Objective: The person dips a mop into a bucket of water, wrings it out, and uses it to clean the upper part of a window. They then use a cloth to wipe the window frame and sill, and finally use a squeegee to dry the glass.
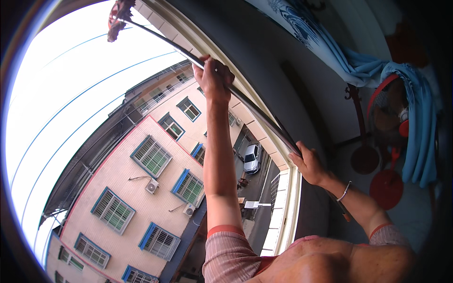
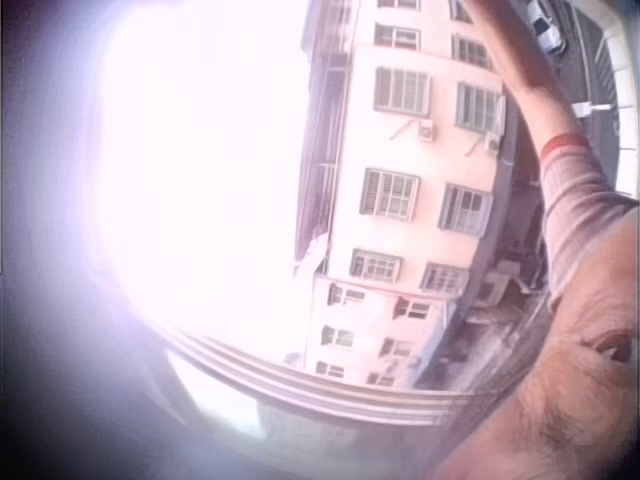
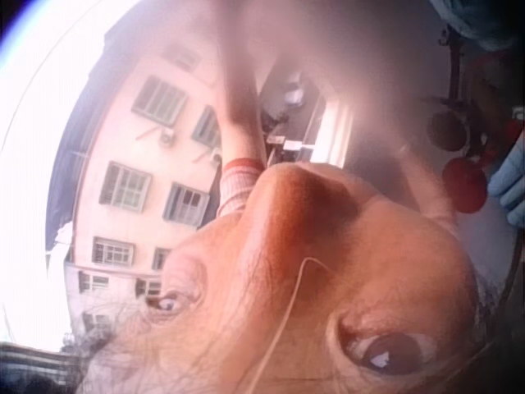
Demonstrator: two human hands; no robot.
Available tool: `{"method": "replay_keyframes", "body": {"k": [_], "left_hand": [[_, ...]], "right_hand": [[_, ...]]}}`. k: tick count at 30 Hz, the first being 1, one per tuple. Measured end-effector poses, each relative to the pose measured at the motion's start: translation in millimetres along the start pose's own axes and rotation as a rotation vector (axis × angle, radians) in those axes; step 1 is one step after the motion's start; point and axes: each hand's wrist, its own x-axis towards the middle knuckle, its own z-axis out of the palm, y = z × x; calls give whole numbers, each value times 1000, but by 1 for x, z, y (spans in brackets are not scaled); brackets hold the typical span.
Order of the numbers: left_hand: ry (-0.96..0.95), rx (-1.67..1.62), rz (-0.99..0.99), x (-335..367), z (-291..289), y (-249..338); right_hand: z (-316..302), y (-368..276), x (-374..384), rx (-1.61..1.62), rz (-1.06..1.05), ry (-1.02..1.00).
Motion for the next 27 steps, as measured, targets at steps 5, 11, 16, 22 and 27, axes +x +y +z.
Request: {"method": "replay_keyframes", "body": {"k": [5, 11, 16, 22, 27], "left_hand": [[269, 320, -51, 61, -21, 9], [222, 287, -117, 33, -39, -8], [161, 177, -27, -15, -31, -13], [114, 183, 15, 13, -10, -4], [167, 283, -89, 33, -15, -16]], "right_hand": [[26, -21, 36, 116, 5, 12], [40, -18, 11, 183, 74, -37], [37, 3, -27, 60, 80, -46], [36, 1, -7, 20, 28, 68], [39, -12, 1, 83, 85, 56]]}}
